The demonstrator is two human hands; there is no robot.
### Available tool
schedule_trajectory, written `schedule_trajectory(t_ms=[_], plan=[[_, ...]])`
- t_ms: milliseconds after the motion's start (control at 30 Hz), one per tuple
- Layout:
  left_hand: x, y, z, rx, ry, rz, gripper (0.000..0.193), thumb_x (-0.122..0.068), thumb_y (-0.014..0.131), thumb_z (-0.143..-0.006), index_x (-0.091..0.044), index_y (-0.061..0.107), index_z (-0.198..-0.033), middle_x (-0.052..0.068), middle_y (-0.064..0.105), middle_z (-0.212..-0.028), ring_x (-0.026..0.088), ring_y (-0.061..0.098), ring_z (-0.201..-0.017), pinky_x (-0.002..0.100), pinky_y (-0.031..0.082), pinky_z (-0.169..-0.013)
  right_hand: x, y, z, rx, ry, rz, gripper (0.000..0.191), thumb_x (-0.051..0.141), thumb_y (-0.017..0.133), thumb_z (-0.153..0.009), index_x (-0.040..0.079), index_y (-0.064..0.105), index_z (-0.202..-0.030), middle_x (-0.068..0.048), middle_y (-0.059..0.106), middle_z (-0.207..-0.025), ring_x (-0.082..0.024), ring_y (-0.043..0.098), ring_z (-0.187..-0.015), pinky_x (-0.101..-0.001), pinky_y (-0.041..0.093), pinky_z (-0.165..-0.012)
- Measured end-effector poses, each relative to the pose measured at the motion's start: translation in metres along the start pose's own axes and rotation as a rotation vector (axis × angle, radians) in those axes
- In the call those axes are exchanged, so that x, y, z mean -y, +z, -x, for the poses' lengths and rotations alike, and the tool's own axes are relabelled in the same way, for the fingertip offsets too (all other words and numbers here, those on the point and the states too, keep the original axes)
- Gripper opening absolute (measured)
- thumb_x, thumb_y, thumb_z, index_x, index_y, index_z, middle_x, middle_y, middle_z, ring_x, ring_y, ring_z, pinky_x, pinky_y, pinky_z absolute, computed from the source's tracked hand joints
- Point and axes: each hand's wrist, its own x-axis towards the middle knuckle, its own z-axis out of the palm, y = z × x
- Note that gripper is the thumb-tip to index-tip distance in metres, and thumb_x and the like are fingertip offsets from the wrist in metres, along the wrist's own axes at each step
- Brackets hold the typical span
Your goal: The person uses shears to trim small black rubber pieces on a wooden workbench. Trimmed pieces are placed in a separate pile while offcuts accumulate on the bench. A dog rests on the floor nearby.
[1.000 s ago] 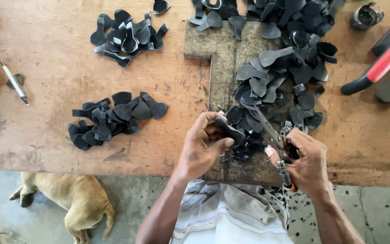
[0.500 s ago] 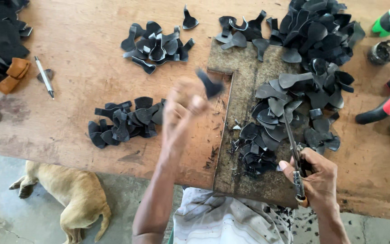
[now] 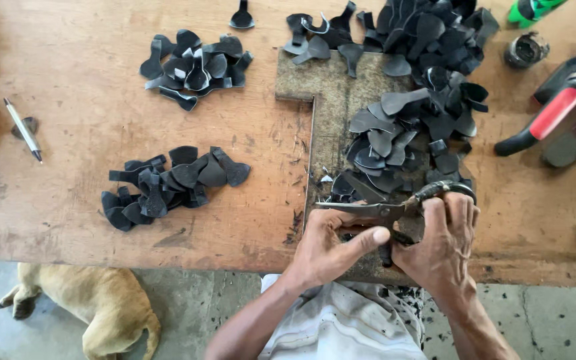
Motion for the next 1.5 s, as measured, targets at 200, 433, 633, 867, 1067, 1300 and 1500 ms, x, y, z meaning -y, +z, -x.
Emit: schedule_trajectory(t_ms=[200,433,633,867,1067,1300,1500], plan=[[0.014,-0.001,-0.009,-0.203,-0.066,-0.063,0.024,-0.022,0.076,-0.095,0.001,0.080,-0.097,0.011,0.076,-0.080,0.011,0.066,-0.072,0.024,0.053,-0.063,-0.002,-0.006,0.007,0.013,-0.004,0.004,0.057,0.025,0.086,-0.061,0.001,0.059,-0.105,-0.019,0.050,-0.110,-0.038,0.050,-0.111,-0.0536,0.040,-0.097],[0.018,-0.038,-0.014,-0.475,0.296,0.181,0.019,-0.020,0.072,-0.099,-0.002,0.071,-0.092,0.010,0.075,-0.084,0.015,0.073,-0.076,0.028,0.062,-0.072,-0.027,-0.004,0.015,-0.006,0.006,0.103,0.049,0.039,0.084,-0.077,0.006,0.058,-0.103,-0.015,0.047,-0.107,-0.032,0.047,-0.110,-0.0503,0.038,-0.096],[-0.005,-0.032,-0.008,-0.207,0.149,0.021,0.038,-0.028,0.078,-0.086,-0.010,0.054,-0.110,0.009,0.071,-0.112,0.017,0.066,-0.105,0.030,0.055,-0.096,-0.032,-0.004,0.024,-0.027,-0.009,0.081,0.057,0.043,0.083,-0.078,0.005,0.060,-0.114,-0.014,0.041,-0.113,-0.032,0.039,-0.115,-0.0517,0.031,-0.097],[-0.020,-0.030,-0.009,0.082,-0.022,-0.321,0.043,-0.026,0.088,-0.078,-0.004,0.076,-0.113,0.007,0.077,-0.108,0.014,0.071,-0.105,0.028,0.056,-0.095,-0.040,-0.009,0.018,-0.040,-0.172,0.124,0.048,0.040,0.089,-0.079,0.011,0.063,-0.107,-0.011,0.042,-0.114,-0.031,0.038,-0.113,-0.0506,0.028,-0.094],[0.016,-0.020,-0.022,-0.047,-0.123,-0.106,0.028,-0.020,0.088,-0.080,-0.002,0.080,-0.100,0.003,0.079,-0.090,0.007,0.069,-0.081,0.023,0.059,-0.073,-0.044,-0.011,0.018,-0.051,-0.333,0.201,0.045,0.034,0.090,-0.075,0.015,0.068,-0.109,-0.011,0.045,-0.113,-0.031,0.039,-0.111,-0.0496,0.029,-0.093],[0.021,-0.031,-0.018,-0.165,-0.155,-0.153,0.019,-0.018,0.085,-0.079,-0.004,0.081,-0.090,-0.001,0.077,-0.077,0.005,0.062,-0.063,0.020,0.049,-0.053,-0.060,0.004,0.021,-0.121,-0.356,0.232,0.039,0.041,0.087,-0.081,0.017,0.062,-0.098,-0.008,0.042,-0.108,-0.026,0.036,-0.108,-0.0488,0.030,-0.089],[0.005,-0.052,-0.006,-0.375,0.023,-0.355,0.017,-0.020,0.079,-0.093,-0.003,0.080,-0.094,0.001,0.068,-0.071,0.007,0.050,-0.058,0.022,0.038,-0.051,-0.073,-0.017,0.010,-0.081,-0.088,0.110,0.047,0.045,0.079,-0.085,0.006,0.059,-0.104,-0.011,0.049,-0.107,-0.026,0.048,-0.106,-0.0458,0.044,-0.090]])
